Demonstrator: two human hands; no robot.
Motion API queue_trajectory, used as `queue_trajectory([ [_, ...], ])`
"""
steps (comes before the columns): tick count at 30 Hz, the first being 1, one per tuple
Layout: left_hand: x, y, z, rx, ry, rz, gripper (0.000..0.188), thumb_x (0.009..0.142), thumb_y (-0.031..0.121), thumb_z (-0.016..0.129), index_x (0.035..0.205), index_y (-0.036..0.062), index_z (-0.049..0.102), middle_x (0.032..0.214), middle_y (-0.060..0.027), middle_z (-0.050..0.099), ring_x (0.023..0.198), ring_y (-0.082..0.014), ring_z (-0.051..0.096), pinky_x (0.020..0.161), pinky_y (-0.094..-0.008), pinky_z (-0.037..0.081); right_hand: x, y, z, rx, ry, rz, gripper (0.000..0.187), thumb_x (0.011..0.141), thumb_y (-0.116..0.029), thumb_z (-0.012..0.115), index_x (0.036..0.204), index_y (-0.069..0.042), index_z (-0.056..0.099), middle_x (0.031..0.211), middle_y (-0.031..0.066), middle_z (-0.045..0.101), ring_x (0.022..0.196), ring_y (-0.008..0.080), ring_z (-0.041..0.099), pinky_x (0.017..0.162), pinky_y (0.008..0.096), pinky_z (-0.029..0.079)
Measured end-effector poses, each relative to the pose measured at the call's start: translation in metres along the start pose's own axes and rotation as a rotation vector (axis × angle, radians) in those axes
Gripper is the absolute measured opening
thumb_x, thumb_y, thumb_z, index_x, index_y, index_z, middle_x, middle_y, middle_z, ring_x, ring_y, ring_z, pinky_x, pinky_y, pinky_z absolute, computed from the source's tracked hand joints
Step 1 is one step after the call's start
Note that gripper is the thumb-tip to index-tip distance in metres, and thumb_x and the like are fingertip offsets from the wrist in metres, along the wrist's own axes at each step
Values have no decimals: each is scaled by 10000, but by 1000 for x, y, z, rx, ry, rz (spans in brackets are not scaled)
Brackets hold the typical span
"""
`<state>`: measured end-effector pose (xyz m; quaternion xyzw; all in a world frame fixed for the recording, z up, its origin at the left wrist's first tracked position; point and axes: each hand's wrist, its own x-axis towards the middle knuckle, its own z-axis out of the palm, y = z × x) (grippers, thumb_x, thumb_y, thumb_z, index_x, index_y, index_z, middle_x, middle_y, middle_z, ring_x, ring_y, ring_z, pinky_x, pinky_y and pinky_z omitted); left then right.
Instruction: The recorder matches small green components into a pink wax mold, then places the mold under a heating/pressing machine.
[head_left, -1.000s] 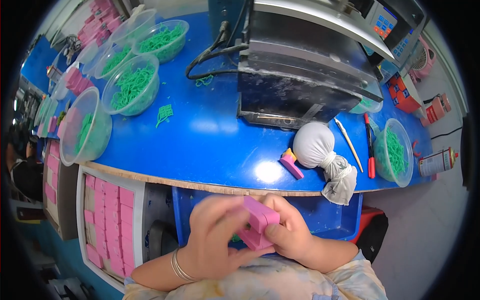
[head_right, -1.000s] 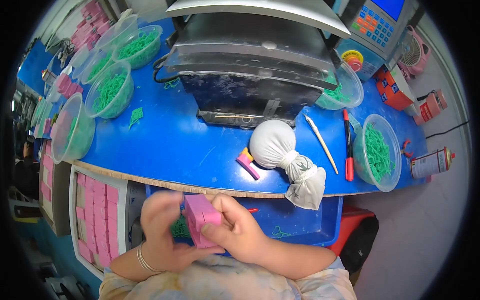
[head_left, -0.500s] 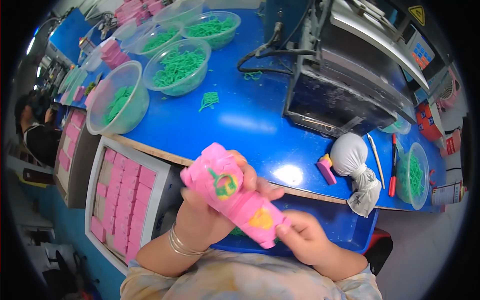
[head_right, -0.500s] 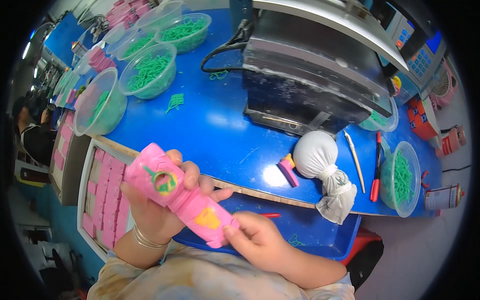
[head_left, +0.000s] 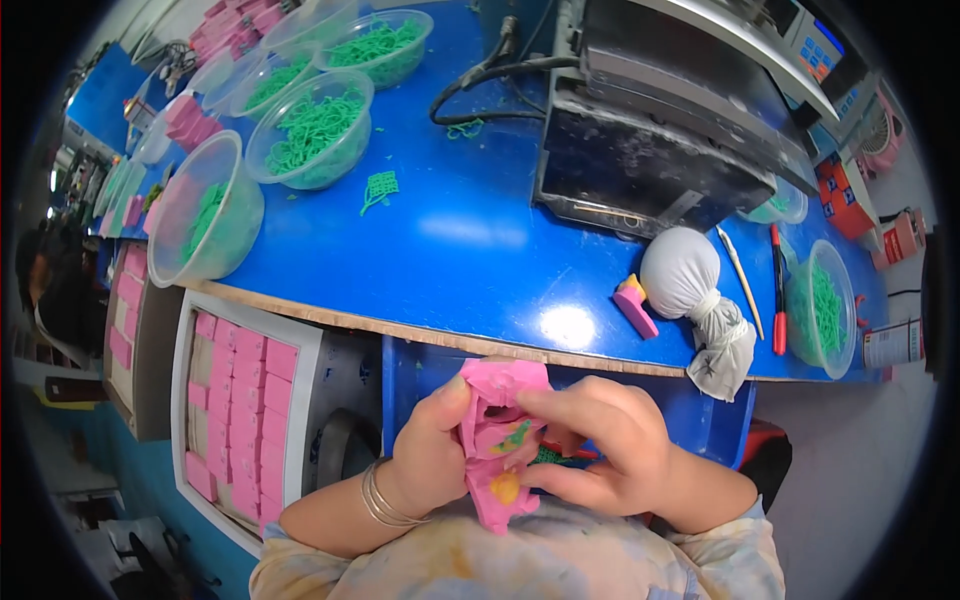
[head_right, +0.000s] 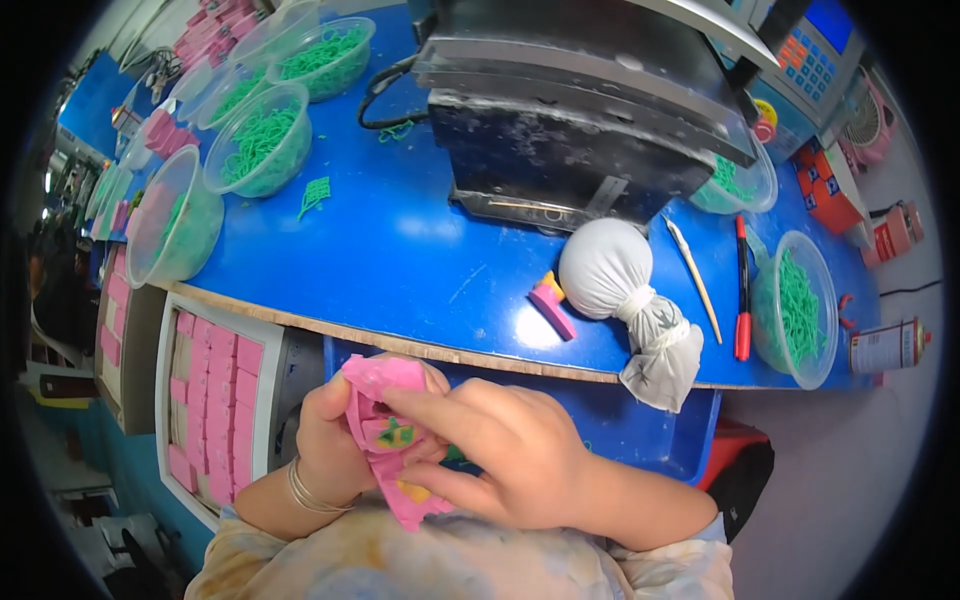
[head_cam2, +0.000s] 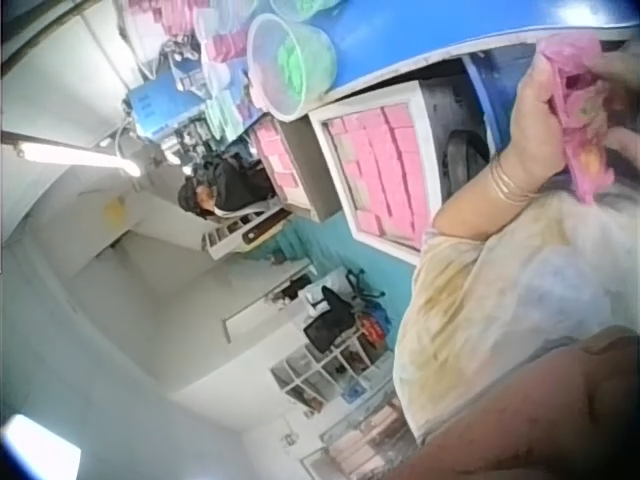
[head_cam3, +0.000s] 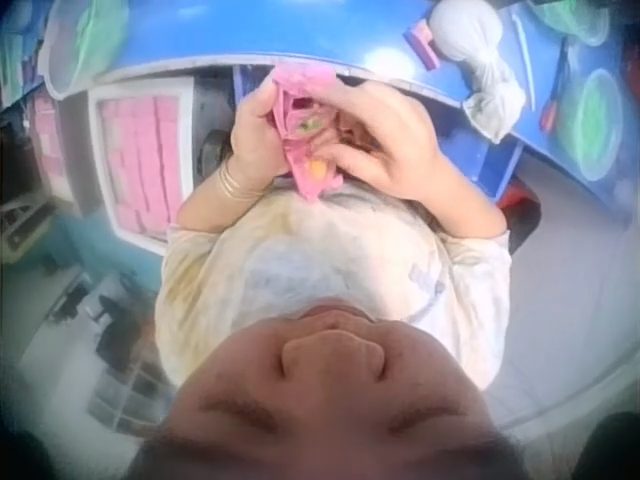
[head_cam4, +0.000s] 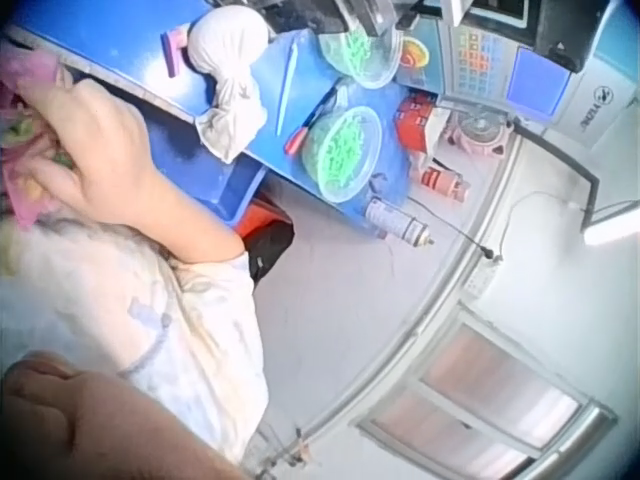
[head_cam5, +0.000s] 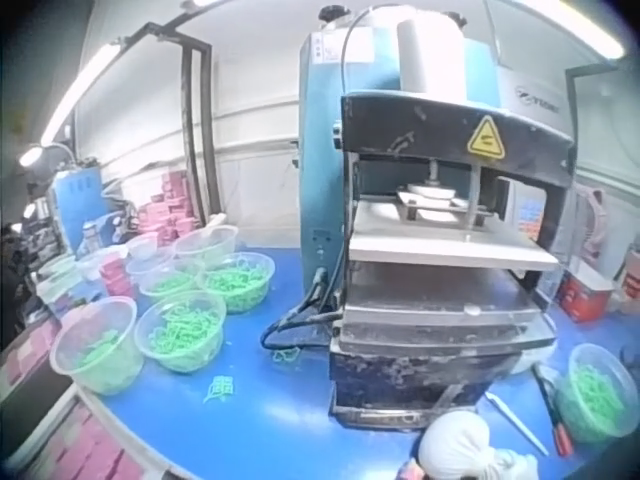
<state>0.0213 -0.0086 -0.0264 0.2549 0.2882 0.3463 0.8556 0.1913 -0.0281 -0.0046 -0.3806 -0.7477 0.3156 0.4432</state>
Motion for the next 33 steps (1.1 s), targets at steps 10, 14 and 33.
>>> queue_trajectory([
  [10, 7, -2, -1, -78, 155, -62, 584, 828, 504, 312, 924, -24, 544, 897, -138, 569, 772, -213, 550, 673, -319, 460, -16, 13, 3, -2, -52, -99, 254, 708, -77, 665, 952, -39, 604, 809, 96, 595, 607, 230, 580, 533, 295, 459],
  [14, 6, 8, 4, -134, -13, -29, 580, 864, 483, 258, 1067, -3, 503, 862, -131, 596, 676, -233, 572, 588, -354, 472, -25, 13, 11, 495, -24, 160, 255, 839, -51, 554, 1085, 0, 513, 854, 140, 612, 699, 225, 627, 596, 284, 498],
  [33, 4, 4, 9, 314, 159, 322, 605, 822, 595, 405, 1032, 30, 464, 845, -136, 544, 651, -185, 528, 558, -306, 446, 7, -3, -5, 57, -14, 69, 260, 676, -37, 696, 922, -37, 614, 759, 49, 455, 569, 140, 430, 526, 267, 367],
])
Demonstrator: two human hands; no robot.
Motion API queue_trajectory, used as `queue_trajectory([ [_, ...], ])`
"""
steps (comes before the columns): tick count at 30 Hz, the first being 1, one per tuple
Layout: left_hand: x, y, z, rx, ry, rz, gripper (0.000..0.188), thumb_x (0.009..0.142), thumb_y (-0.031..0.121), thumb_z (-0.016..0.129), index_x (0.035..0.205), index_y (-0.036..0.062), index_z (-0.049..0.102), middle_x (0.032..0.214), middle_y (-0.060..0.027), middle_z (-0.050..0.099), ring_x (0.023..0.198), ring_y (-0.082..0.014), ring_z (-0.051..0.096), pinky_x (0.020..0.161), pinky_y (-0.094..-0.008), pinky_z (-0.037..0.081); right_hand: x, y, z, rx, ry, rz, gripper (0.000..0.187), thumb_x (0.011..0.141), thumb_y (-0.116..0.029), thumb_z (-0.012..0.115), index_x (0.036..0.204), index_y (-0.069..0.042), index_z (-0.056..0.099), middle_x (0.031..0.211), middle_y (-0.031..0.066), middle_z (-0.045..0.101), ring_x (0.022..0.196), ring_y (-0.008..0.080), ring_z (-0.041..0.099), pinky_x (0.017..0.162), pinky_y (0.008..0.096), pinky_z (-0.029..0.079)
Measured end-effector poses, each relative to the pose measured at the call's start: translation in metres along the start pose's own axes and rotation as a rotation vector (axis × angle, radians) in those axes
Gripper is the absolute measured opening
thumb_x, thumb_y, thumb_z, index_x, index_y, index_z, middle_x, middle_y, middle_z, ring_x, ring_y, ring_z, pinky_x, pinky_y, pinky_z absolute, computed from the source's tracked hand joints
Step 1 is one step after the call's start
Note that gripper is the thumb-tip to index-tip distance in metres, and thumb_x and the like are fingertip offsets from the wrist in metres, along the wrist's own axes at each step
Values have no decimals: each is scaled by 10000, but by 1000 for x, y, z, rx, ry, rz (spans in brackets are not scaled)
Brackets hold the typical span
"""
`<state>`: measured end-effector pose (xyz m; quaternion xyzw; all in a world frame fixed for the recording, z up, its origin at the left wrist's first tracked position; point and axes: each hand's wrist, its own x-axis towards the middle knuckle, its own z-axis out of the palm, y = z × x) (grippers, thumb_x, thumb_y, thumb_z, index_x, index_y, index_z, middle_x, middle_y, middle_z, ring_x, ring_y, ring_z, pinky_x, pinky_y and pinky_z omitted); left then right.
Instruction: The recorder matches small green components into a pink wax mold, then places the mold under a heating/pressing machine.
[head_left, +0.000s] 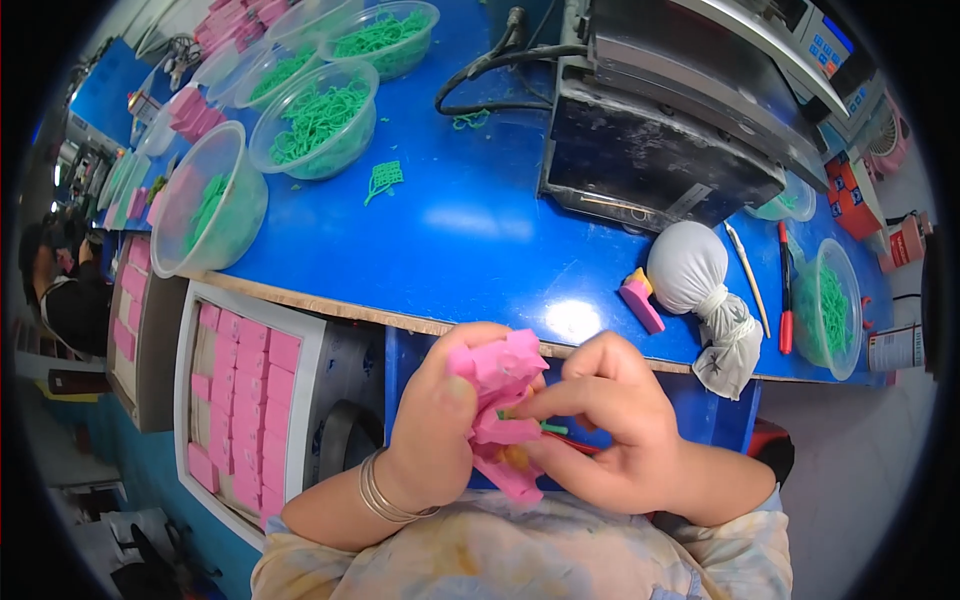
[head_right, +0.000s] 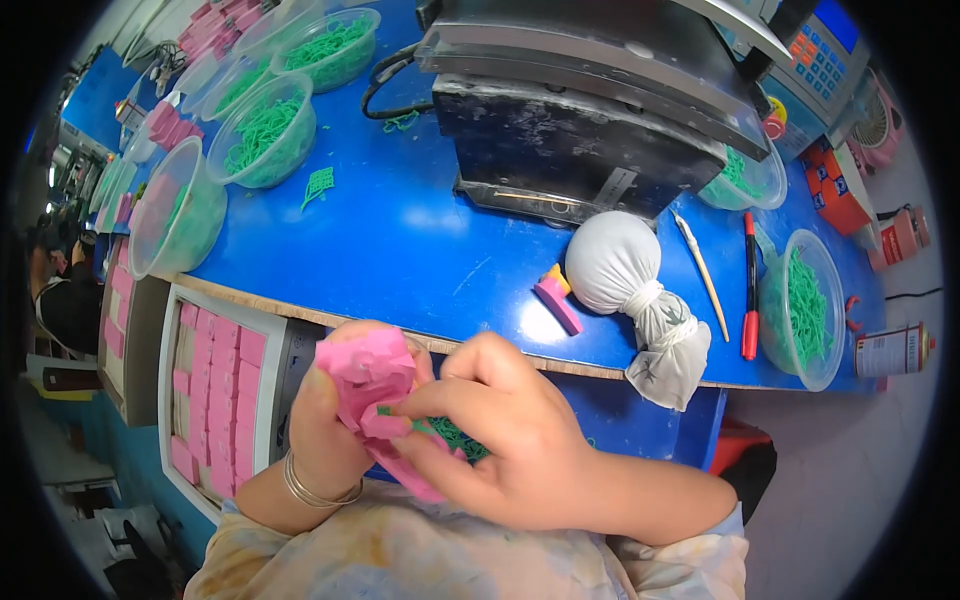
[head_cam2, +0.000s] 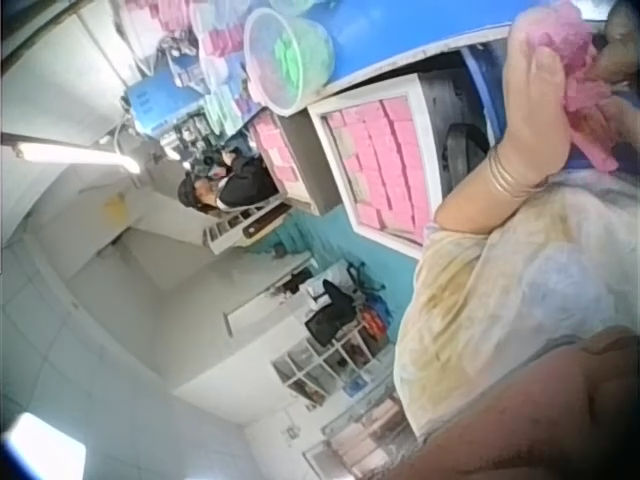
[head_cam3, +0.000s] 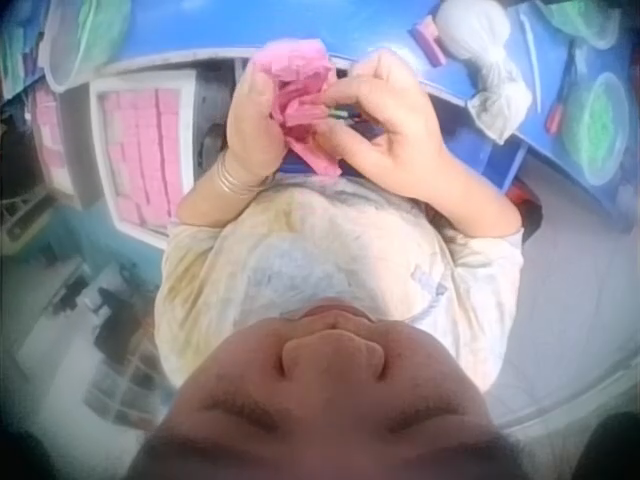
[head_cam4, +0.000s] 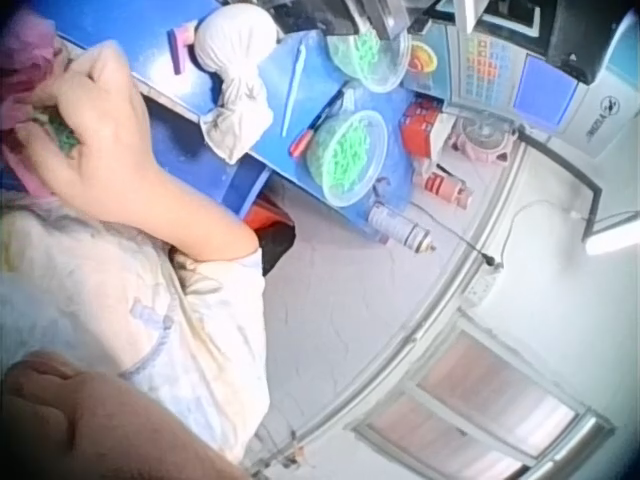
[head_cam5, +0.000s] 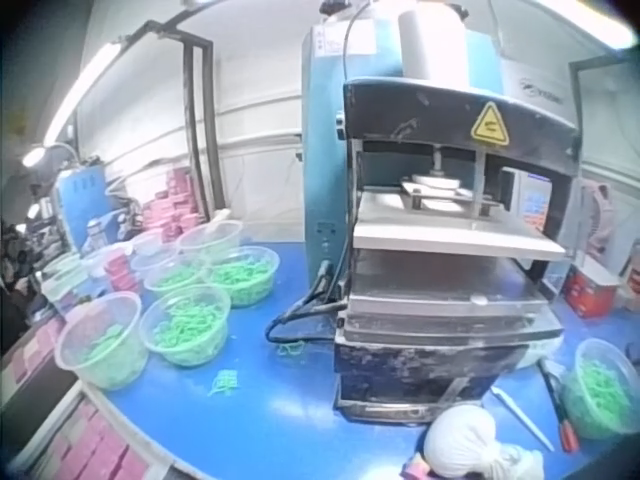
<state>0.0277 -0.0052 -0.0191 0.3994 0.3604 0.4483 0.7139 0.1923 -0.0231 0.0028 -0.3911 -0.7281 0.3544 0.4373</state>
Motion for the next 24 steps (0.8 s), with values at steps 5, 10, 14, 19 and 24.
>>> queue_trajectory([
  [5, 2, 3, -6, 141, -250, 146, 494, 839, 258, 598, 1192, -2, 371, 1056, -102, 492, 927, -145, 497, 826, -304, 422, 13, -11, -5, -15, 20, 33, 147, 676, -53, 702, 806, -52, 632, 742, 62, 461, 632, 171, 472, 533, 272, 381],
  [10, 8, 14, -11, 531, -316, 227, 689, 707, 159, 745, 1253, 43, 340, 1086, -100, 478, 952, -168, 506, 830, -316, 428, 20, -7, -10, -185, -41, -195, 198, 590, -51, 702, 763, -37, 608, 719, 53, 472, 616, 209, 479, 517, 308, 366],
  [14, 11, 9, -12, 767, -223, 309, 780, 663, 141, 778, 1282, 54, 310, 1064, -93, 496, 970, -166, 508, 812, -297, 438, 7, -9, 17, -533, 121, -537, 243, 482, -77, 634, 718, -31, 597, 729, 47, 511, 661, 199, 493, 530, 312, 360],
  [19, 10, 12, -13, 376, -211, 182, 671, 789, 320, 658, 1290, 57, 296, 1013, -81, 526, 821, -123, 533, 705, -246, 452, 21, -12, -7, -204, 120, -269, 343, 599, -45, 689, 929, 7, 614, 865, 102, 523, 700, 229, 541, 556, 306, 420],
  [24, 11, 8, -12, -49, -266, -46, 614, 911, 496, 351, 1306, 36, 255, 1009, -74, 533, 744, -77, 512, 645, -216, 440, 21, -6, -9, -88, 142, -148, 357, 674, -43, 686, 1006, 21, 571, 891, 122, 526, 727, 266, 559, 630, 315, 471],
])
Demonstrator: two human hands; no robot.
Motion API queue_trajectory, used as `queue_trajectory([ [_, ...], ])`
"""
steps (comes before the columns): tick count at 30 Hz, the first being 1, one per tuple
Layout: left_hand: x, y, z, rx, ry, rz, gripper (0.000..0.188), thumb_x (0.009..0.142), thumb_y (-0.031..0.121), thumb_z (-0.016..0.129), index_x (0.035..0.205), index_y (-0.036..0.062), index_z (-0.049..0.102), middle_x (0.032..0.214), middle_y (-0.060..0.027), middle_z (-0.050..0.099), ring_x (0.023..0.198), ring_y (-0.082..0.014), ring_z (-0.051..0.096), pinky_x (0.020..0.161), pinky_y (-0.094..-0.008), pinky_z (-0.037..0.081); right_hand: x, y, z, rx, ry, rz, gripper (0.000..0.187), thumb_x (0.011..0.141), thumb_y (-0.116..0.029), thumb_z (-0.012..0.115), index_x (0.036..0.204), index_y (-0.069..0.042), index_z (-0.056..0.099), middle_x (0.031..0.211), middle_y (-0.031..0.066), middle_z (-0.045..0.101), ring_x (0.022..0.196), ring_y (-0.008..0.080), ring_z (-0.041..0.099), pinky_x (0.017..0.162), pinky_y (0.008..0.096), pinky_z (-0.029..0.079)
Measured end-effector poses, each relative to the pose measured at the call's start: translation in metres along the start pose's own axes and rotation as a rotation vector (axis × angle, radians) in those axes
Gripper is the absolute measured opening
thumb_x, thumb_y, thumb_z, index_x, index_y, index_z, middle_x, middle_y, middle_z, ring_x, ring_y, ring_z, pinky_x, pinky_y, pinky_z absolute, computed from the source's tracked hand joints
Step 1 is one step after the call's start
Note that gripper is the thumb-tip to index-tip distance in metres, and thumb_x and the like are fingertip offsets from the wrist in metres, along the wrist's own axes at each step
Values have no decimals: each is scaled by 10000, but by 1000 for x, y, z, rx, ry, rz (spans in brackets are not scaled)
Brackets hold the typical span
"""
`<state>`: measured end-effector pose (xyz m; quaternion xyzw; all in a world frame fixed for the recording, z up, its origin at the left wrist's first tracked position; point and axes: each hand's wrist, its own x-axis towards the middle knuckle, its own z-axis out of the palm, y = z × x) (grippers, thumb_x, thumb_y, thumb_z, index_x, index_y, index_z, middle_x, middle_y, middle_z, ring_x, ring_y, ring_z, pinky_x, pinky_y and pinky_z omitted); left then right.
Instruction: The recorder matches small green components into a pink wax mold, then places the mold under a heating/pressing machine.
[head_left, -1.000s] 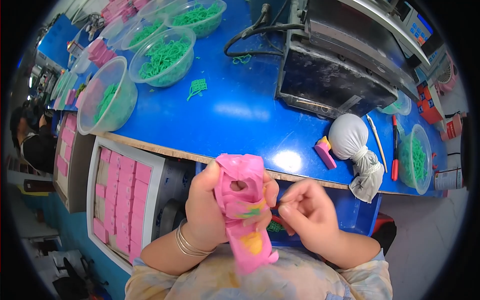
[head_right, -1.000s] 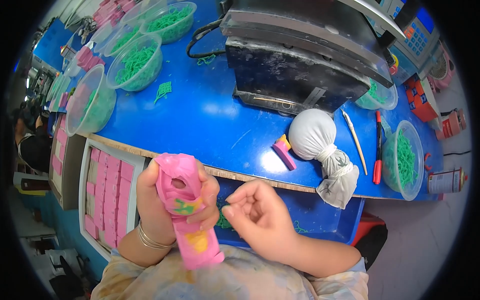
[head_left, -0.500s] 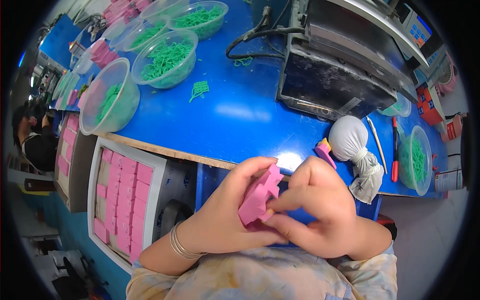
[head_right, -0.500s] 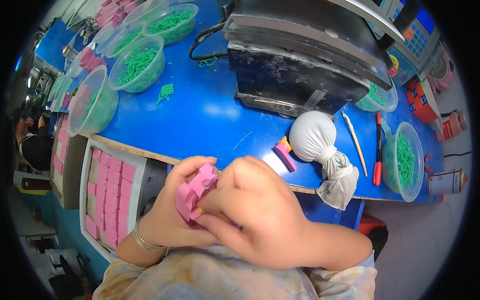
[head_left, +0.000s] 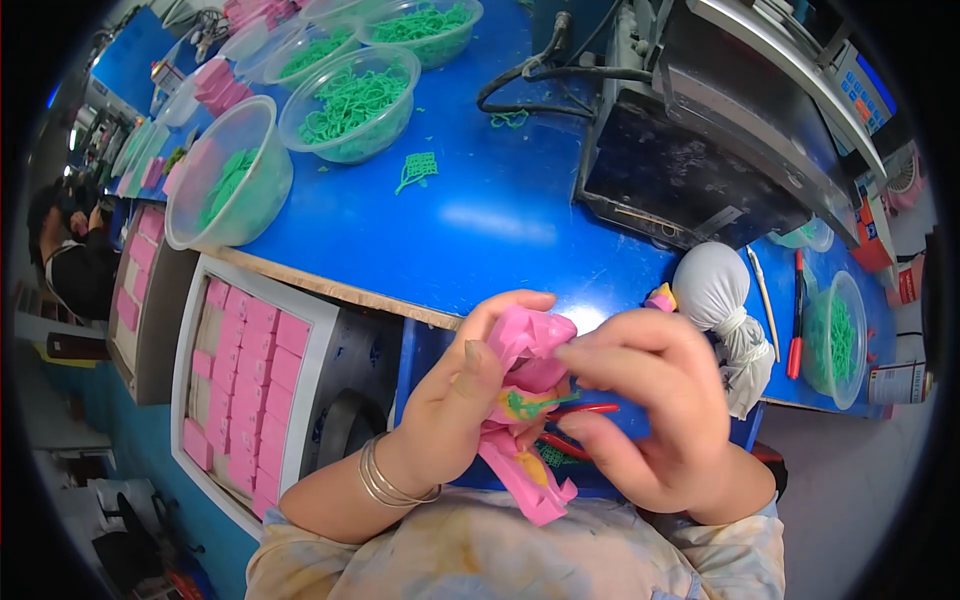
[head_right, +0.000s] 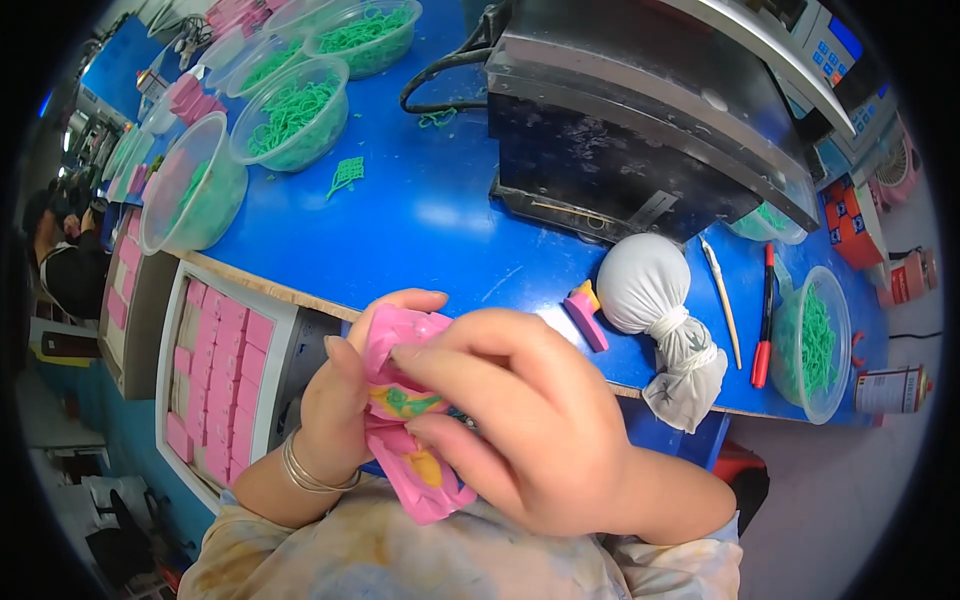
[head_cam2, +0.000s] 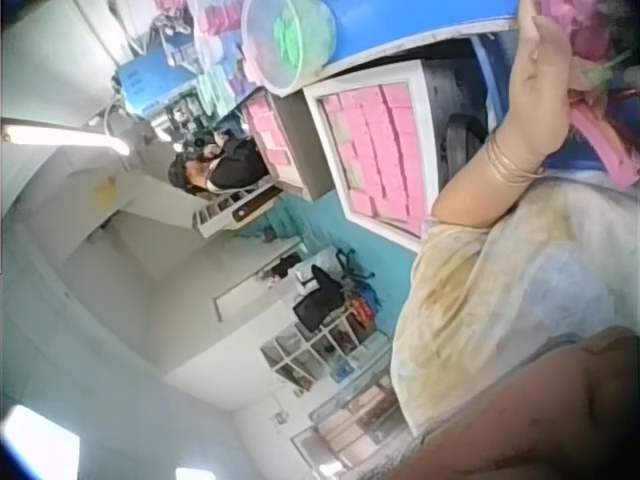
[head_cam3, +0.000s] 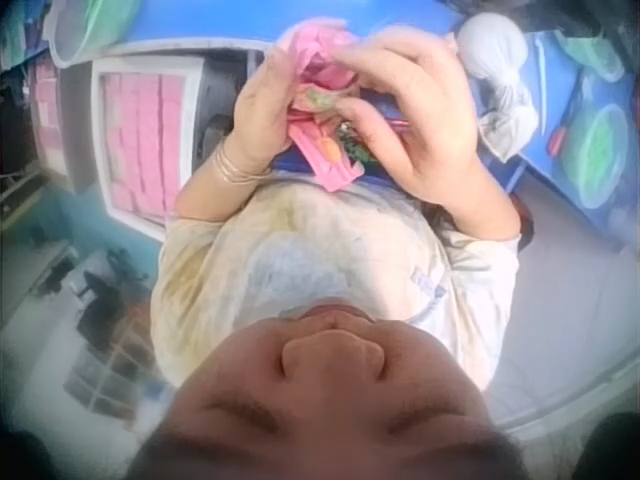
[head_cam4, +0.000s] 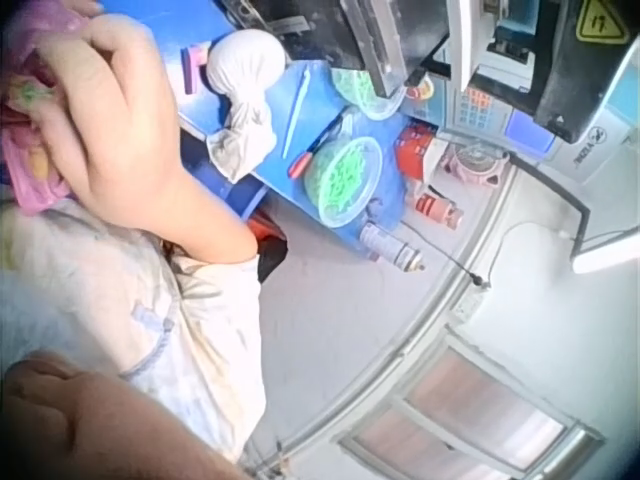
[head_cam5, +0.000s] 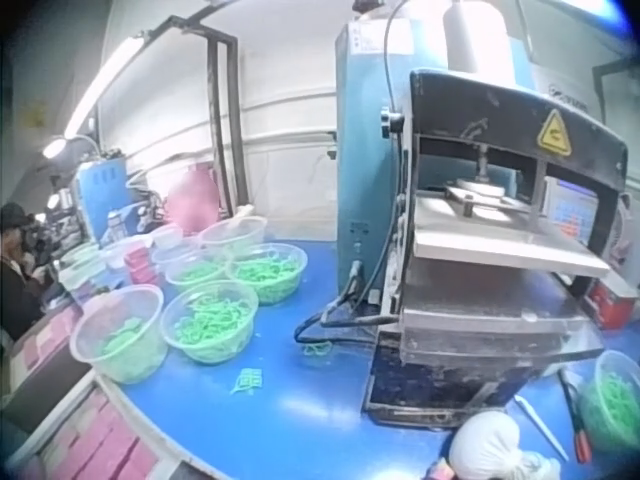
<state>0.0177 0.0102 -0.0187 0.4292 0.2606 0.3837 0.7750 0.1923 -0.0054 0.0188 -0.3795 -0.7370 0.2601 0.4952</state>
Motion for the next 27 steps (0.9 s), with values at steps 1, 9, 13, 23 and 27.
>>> queue_trajectory([
  [1, 0, -3, 0, 64, 16, 46, 590, 931, 473, 306, 1310, 24, 243, 1053, -72, 515, 855, -91, 505, 740, -228, 429, 1, 4, 1, -37, -100, -46, 338, 679, -43, 683, 993, 19, 575, 883, 121, 530, 720, 265, 558, 621, 314, 469],
  [9, 0, -2, 8, 202, 43, 37, 655, 909, 522, 290, 1314, 9, 252, 1116, -74, 487, 1011, -127, 469, 875, -266, 381, -5, 10, 7, -257, -265, -193, 308, 588, -125, 608, 874, -10, 597, 823, 103, 548, 666, 244, 555, 540, 320, 457],
  [13, -1, 4, 13, 308, 123, 52, 762, 873, 613, 261, 1307, -14, 272, 1104, -78, 502, 1014, -146, 489, 871, -277, 393, -6, 12, 10, -206, -206, -187, 292, 587, -103, 625, 860, -5, 593, 810, 106, 548, 656, 245, 554, 538, 317, 458],
  [23, -3, 6, 2, 90, 60, 55, 668, 906, 519, 315, 1326, 9, 212, 1126, -93, 472, 988, -130, 483, 856, -272, 402, -12, 12, 20, -57, -56, -66, 262, 621, -6, 668, 865, 5, 574, 834, 122, 583, 681, 253, 572, 575, 317, 469],
  [27, 0, 6, 12, 263, 168, 119, 784, 850, 625, 268, 1316, -4, 231, 1083, -96, 498, 956, -143, 508, 827, -279, 422, -10, 7, 18, -131, -15, -9, 298, 632, -35, 667, 909, 31, 579, 856, 136, 590, 685, 252, 583, 550, 310, 468],
])
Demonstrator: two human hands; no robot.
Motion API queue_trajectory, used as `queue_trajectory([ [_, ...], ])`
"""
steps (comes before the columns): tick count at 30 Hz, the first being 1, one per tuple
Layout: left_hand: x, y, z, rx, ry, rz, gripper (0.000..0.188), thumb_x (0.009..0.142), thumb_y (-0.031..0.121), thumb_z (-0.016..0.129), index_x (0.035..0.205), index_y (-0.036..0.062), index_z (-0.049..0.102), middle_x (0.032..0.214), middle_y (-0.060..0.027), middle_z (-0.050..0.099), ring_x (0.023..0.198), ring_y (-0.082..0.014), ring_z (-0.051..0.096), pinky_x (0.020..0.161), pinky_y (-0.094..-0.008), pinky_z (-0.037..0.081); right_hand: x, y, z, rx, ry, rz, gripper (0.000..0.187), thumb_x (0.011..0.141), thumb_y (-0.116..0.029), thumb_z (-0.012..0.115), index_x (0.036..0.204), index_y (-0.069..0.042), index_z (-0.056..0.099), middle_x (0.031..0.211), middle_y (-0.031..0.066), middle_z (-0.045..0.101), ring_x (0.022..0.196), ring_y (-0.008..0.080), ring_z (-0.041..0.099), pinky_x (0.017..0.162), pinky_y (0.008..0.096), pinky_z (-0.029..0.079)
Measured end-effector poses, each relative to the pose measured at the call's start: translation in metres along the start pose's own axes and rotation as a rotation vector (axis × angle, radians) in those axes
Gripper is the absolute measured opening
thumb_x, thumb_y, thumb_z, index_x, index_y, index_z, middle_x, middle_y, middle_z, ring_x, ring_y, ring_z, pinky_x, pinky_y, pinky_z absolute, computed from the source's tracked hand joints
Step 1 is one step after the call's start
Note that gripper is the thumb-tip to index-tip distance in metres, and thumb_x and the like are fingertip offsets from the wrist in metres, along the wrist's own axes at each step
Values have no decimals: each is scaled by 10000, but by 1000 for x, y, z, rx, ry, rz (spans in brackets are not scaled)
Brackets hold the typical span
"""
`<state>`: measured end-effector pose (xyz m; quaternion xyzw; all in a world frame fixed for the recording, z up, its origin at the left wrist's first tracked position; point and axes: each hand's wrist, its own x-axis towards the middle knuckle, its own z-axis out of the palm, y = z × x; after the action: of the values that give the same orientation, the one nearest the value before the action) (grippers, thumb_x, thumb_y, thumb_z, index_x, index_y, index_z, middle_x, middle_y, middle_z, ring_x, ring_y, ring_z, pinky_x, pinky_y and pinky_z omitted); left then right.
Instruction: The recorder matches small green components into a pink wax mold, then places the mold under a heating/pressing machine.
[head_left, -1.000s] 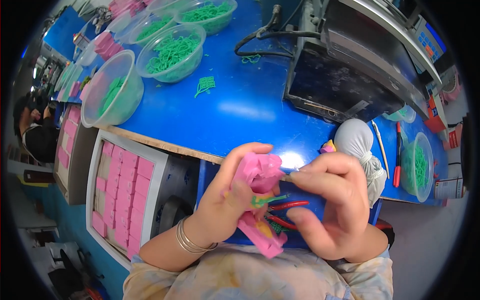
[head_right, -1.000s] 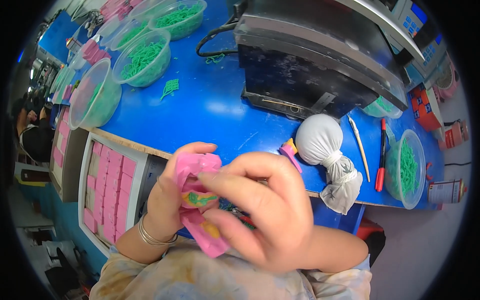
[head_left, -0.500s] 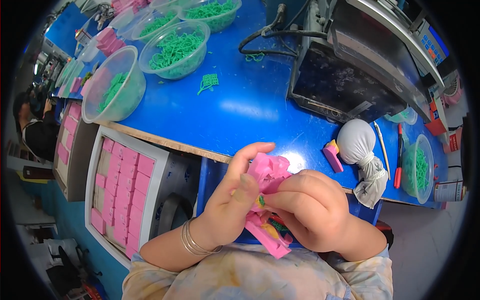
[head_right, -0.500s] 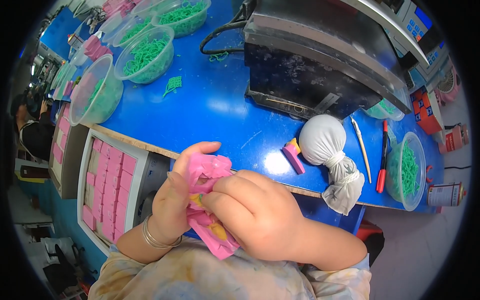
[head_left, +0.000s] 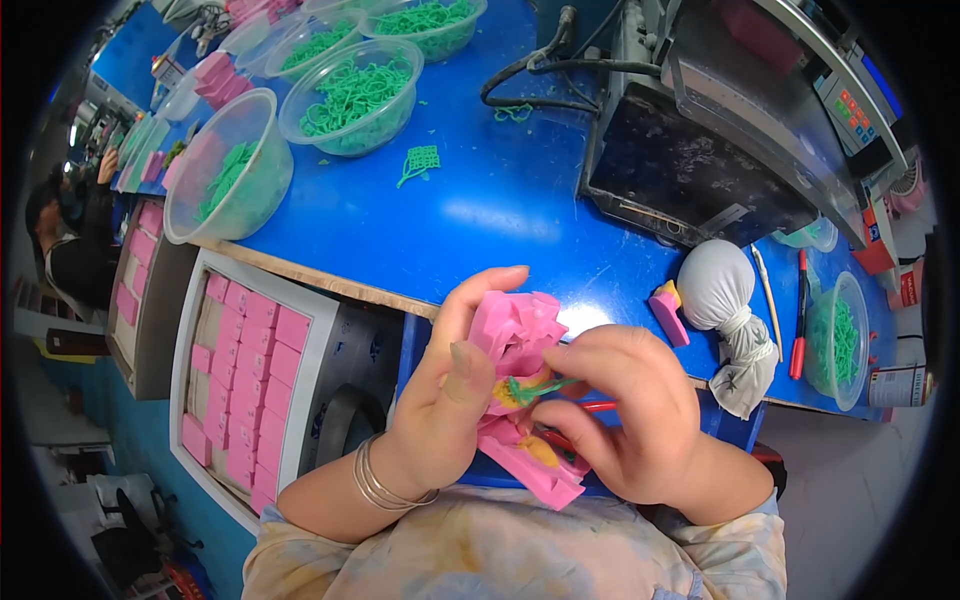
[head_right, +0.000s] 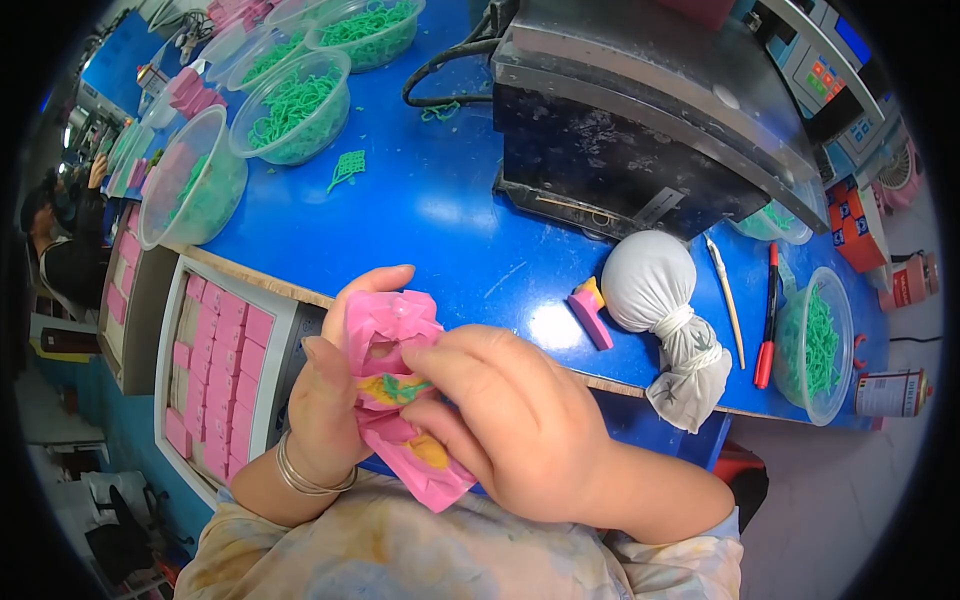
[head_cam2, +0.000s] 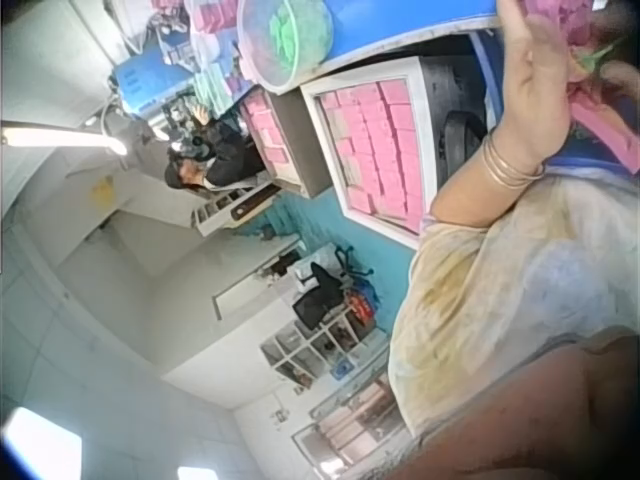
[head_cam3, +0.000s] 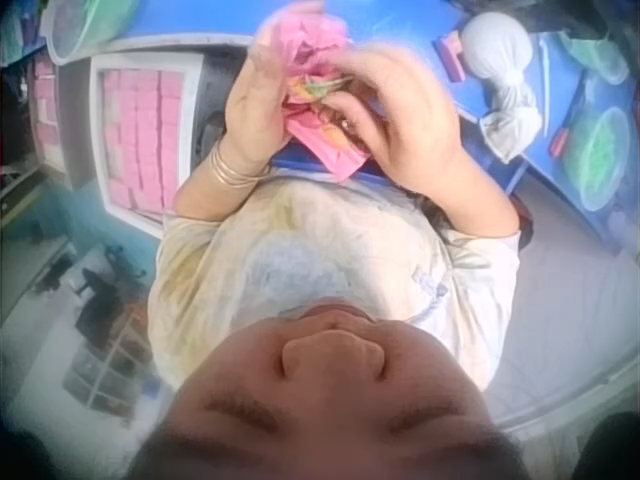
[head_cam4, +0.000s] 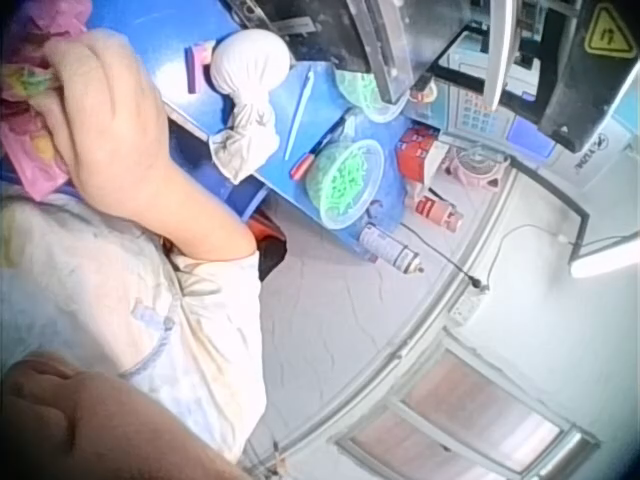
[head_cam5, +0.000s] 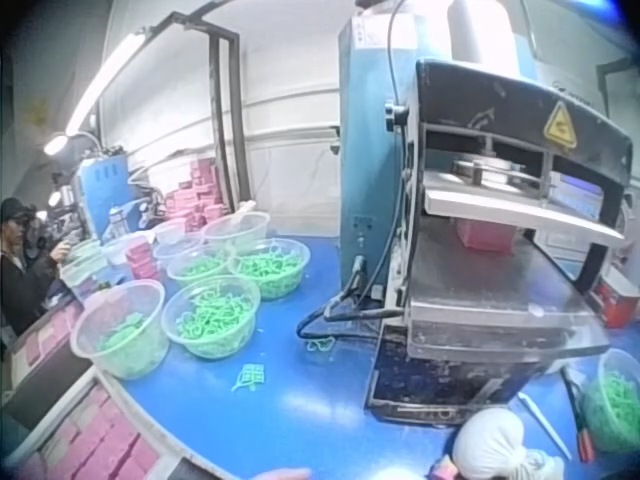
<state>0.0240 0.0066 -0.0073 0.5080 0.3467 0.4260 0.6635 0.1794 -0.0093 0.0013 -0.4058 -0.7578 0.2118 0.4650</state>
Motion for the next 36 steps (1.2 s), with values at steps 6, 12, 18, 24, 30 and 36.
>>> queue_trajectory([
  [6, 4, 10, 4, 116, 110, 60, 949, 704, 667, 524, 1313, 5, 220, 1028, -121, 535, 790, -136, 544, 675, -249, 459, -3, 7, -10, -268, -1, -376, 303, 633, -97, 663, 890, 47, 592, 769, 113, 587, 626, 218, 581, 494, 266, 438],
  [12, 22, 2, -12, 88, 102, 381, 861, 661, 19, 748, 1316, 23, 189, 1208, -181, 435, 1033, -182, 483, 896, -331, 419, 10, 1, -33, 22, 39, -105, 183, 753, 52, 578, 934, 28, 584, 805, 143, 636, 643, 189, 607, 570, 281, 468],
  [18, 39, -12, -10, 458, 47, 399, 654, 716, 4, 651, 1289, 3, 337, 1302, -208, 374, 1181, -248, 408, 971, -348, 343, 8, -2, -28, 1160, 127, 710, 396, 928, -129, 417, 1269, 64, 359, 1061, 223, 573, 813, 268, 631, 702, 320, 513],
  [24, 42, -4, -14, 759, 224, 590, 498, 684, 65, 689, 1152, 15, 528, 1291, -223, 379, 1159, -303, 409, 957, -376, 333, 8, -1, -26, 1264, 70, 711, 507, 934, -142, 409, 1360, 37, 202, 1143, 250, 529, 973, 313, 596, 815, 367, 493],
  [30, 17, 12, 3, 507, 25, 420, 326, 649, 55, 741, 944, 29, 605, 1126, -159, 483, 1006, -228, 483, 806, -309, 418, 0, -5, -25, 999, -114, 563, 530, 928, -46, 351, 1389, 17, 98, 1198, 219, 497, 1050, 255, 549, 876, 326, 444],
  [36, 12, 7, 5, 503, 21, 417, 224, 643, 14, 726, 843, 40, 626, 1054, -115, 522, 933, -207, 479, 702, -282, 418, -5, -2, -16, 662, -166, 303, 579, 876, 65, 328, 1396, 15, 79, 1160, 170, 538, 945, 193, 581, 785, 288, 470],
])
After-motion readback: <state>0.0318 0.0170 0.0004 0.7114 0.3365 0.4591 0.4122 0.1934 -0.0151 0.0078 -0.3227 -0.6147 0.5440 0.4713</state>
